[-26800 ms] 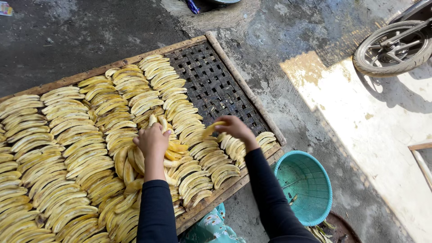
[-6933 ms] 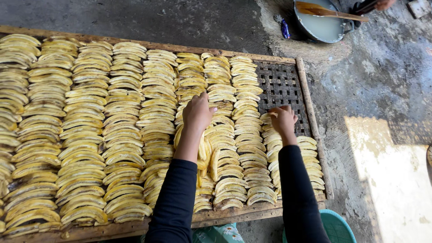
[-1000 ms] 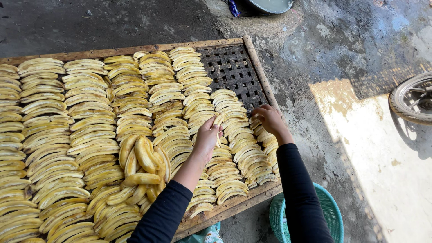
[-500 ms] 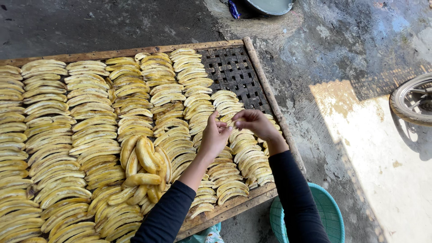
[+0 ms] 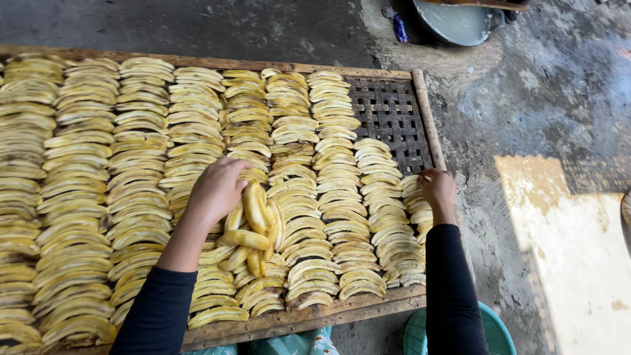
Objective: The person sits in front of a bamboo drying rack and places banana slices one by one onto the empty grid section, arranging them in rows. Near the end they pick up banana pieces, peel and trim them with a knife, and set the prepared slices onto the rack.
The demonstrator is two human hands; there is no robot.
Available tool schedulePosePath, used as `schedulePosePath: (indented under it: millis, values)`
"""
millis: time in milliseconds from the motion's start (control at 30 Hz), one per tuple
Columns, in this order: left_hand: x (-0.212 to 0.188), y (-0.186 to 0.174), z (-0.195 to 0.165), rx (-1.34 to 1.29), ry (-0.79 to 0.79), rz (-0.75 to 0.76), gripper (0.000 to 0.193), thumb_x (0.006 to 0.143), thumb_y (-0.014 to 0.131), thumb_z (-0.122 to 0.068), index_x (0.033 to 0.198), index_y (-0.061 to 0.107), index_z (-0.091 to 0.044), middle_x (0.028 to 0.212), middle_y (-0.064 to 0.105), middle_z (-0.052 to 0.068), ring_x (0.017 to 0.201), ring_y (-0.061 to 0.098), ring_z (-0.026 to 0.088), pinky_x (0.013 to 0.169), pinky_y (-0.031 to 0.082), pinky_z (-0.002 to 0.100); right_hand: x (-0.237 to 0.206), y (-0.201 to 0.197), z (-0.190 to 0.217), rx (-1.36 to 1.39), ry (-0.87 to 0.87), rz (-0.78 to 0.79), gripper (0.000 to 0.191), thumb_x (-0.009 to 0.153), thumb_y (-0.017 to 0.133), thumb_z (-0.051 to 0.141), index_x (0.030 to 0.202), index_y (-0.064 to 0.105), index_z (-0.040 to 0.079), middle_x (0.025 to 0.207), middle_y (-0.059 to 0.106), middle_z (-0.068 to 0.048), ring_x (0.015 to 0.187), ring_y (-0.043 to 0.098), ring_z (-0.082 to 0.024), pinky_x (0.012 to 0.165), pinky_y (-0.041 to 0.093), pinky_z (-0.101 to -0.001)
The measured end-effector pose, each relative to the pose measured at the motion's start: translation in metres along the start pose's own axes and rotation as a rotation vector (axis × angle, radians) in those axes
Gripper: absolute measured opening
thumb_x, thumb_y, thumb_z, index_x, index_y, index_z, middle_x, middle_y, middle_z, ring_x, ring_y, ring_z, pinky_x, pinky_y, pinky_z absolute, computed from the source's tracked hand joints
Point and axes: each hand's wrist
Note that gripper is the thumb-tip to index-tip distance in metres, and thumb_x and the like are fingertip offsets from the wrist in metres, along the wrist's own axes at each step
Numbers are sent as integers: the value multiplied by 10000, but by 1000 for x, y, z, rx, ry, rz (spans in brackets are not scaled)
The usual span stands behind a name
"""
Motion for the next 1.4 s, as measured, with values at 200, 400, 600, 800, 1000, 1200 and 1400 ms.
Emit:
schedulePosePath:
  millis: [200, 400, 600, 800, 1000, 1200, 1400]
  values:
    - [-22, 30, 5, 196, -263, 150, 595, 962, 705, -398, 1339, 546, 35, 1372, 534, 255, 1200, 582, 376, 980, 519, 463, -89, 40, 143, 641, -184, 363, 442, 969, 668, 244, 1363, 587, 62, 1222, 703, -127, 977, 697, -209, 826, 607, -361]
    - [-42, 45, 3, 239, -301, 192, 755, 828, 823, -394, 1343, 518, 67, 1407, 489, 229, 1303, 521, 343, 1001, 543, 415, -178, 79, 286, 988, -227, 898, 506, 975, 679, 208, 1403, 550, -29, 1129, 724, -146, 919, 694, -183, 777, 581, -297]
    - [-62, 39, 11, 157, -280, 121, 779, 805, 820, -494, 1298, 521, 30, 1330, 549, 211, 1241, 571, 349, 993, 524, 457, -180, 99, 299, 1075, -25, 945, 426, 881, 786, 163, 1225, 602, -8, 947, 673, -38, 830, 652, -127, 709, 562, -279]
    - [-68, 39, 0, 47, -227, 88, 938, 798, 850, -372, 1498, 316, -49, 1263, 614, 205, 1181, 614, 340, 979, 479, 511, -175, 111, 290, 1156, -114, 1088, 270, 895, 809, 142, 996, 635, -39, 830, 619, -43, 707, 592, -137, 599, 497, -277]
    - [-79, 34, 7, -315, -167, -7, 950, 765, 845, -131, 1503, 258, -11, 1257, 630, 271, 1126, 662, 383, 973, 513, 435, -179, 84, 300, 1184, -102, 1096, 325, 816, 833, 91, 1009, 578, 32, 846, 617, -25, 683, 604, -139, 556, 507, -273]
    - [-82, 67, 13, -441, -195, -12, 745, 883, 696, -48, 1519, 309, -41, 1363, 595, 241, 1223, 635, 364, 1021, 502, 427, -181, 62, 283, 1163, -126, 1156, 340, 841, 819, 134, 1121, 663, 23, 871, 721, -69, 688, 643, -124, 551, 502, -259]
    - [-66, 101, 28, -1266, -281, -224, 488, 1021, 571, -127, 1472, 414, -30, 1202, 632, 86, 1067, 634, 203, 969, 522, 330, -136, 49, 220, 1210, -65, 990, 169, 915, 755, 142, 1030, 712, 26, 869, 746, -78, 720, 699, -147, 672, 616, -283]
Point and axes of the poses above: each hand's wrist, its own x-axis towards the middle knuckle, its own y-axis out of the palm, z = x × y
